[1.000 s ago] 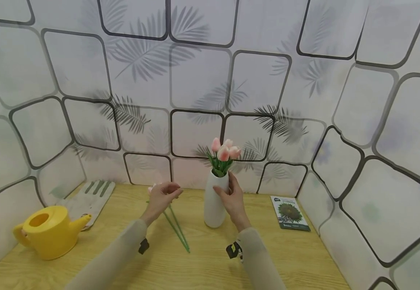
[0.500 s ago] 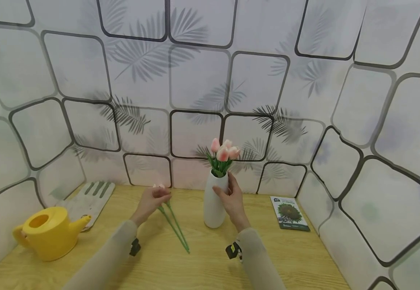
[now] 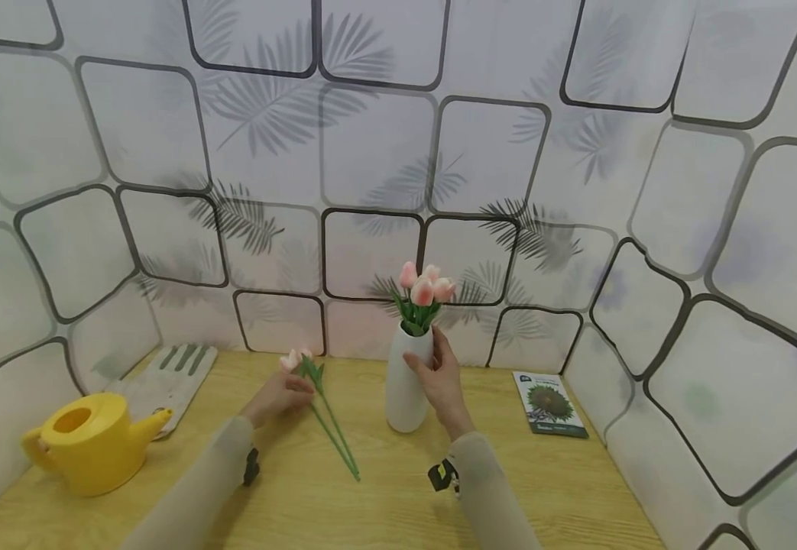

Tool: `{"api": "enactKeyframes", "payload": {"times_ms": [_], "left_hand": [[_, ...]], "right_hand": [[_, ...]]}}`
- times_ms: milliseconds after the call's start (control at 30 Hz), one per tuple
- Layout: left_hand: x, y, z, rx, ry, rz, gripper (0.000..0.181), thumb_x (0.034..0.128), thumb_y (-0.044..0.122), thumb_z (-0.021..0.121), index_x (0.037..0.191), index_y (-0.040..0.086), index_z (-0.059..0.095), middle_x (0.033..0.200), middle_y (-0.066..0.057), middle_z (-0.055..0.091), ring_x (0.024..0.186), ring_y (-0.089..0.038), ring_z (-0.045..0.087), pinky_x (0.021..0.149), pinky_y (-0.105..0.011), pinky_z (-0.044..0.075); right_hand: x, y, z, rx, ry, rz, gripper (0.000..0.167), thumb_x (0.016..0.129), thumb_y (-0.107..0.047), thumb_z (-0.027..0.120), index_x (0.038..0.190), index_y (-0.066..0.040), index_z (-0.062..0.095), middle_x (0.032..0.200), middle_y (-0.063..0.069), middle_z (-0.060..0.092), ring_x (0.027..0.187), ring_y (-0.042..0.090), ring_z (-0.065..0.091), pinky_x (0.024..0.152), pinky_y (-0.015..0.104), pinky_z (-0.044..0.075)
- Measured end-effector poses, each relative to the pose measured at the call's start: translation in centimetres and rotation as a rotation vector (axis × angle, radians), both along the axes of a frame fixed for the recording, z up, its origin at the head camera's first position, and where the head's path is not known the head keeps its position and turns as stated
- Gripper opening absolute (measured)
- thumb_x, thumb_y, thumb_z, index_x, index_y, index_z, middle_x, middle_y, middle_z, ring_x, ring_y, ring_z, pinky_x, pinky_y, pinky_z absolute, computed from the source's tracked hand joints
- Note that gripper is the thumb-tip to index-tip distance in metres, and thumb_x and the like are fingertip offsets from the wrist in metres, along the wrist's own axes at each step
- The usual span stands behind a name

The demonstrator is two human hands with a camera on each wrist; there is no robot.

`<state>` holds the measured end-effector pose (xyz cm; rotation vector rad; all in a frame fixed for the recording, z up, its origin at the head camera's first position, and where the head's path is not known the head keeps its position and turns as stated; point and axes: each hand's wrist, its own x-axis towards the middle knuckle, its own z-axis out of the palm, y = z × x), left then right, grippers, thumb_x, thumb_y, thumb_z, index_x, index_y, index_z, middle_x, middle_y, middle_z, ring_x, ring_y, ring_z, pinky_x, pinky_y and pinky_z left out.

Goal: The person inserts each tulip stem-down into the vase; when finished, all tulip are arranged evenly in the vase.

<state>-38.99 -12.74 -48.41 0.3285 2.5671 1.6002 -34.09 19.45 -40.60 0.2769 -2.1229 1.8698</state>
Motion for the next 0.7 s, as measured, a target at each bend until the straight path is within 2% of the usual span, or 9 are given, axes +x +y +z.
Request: {"api": "enactKeyframes", "payload": {"times_ms": [100, 267, 400, 600, 700], "left_hand": [[-0.21, -0.02, -0.16, -0.024, -0.022, -0.017, 0.022, 0.0895, 0.008, 0.069, 0.106, -0.006, 0.069, 0.083, -0.014, 0.071, 0.066, -0.017, 0.067, 0.056, -0.030, 0.054], [-0.68, 0.18, -0.41, -0.104, -0.042, -0.011, 0.020, 0.0878, 0.007, 0.070, 0.106, -0.003, 0.070, 0.076, -0.008, 0.071, 0.064, -0.013, 0.066, 0.055, -0.028, 0.054], [-0.62, 0.35, -0.11, -0.165, -0.050, -0.018, 0.024, 0.0858, 0.005, 0.070, 0.109, -0.002, 0.069, 0.074, -0.007, 0.071, 0.064, -0.013, 0.065, 0.055, -0.028, 0.054], [-0.70, 0.35, 0.07, -0.198, -0.067, -0.060, 0.026, 0.0810, -0.003, 0.065, 0.107, -0.004, 0.069, 0.075, -0.009, 0.069, 0.062, -0.013, 0.061, 0.056, -0.026, 0.054], [-0.66, 0.24, -0.01, -0.203, -0.072, -0.056, 0.027, 0.0786, -0.007, 0.059, 0.104, -0.004, 0.070, 0.078, -0.009, 0.069, 0.064, -0.013, 0.061, 0.057, -0.026, 0.054]], "right_hand": [[0.00, 0.03, 0.00, 0.000, 0.009, -0.001, 0.074, 0.093, -0.024, 0.069, 0.155, -0.018, 0.028, 0.154, 0.012, 0.039, 0.140, 0.031, 0.040, 0.114, 0.053, 0.034], [0.26, 0.13, 0.14, -0.007, 0.002, 0.011, 0.074, 0.093, -0.025, 0.069, 0.154, -0.017, 0.029, 0.154, 0.013, 0.039, 0.140, 0.031, 0.040, 0.115, 0.053, 0.033], [0.55, 0.08, 0.41, -0.007, -0.001, 0.018, 0.074, 0.093, -0.024, 0.069, 0.154, -0.016, 0.029, 0.154, 0.014, 0.038, 0.140, 0.032, 0.040, 0.115, 0.053, 0.033], [0.16, 0.05, 0.07, 0.003, 0.008, 0.014, 0.075, 0.093, -0.027, 0.069, 0.155, -0.018, 0.028, 0.155, 0.012, 0.038, 0.140, 0.031, 0.040, 0.115, 0.053, 0.033], [0.23, 0.04, 0.12, 0.004, 0.002, 0.010, 0.075, 0.093, -0.027, 0.069, 0.155, -0.018, 0.028, 0.155, 0.012, 0.038, 0.141, 0.031, 0.039, 0.115, 0.053, 0.033]]}}
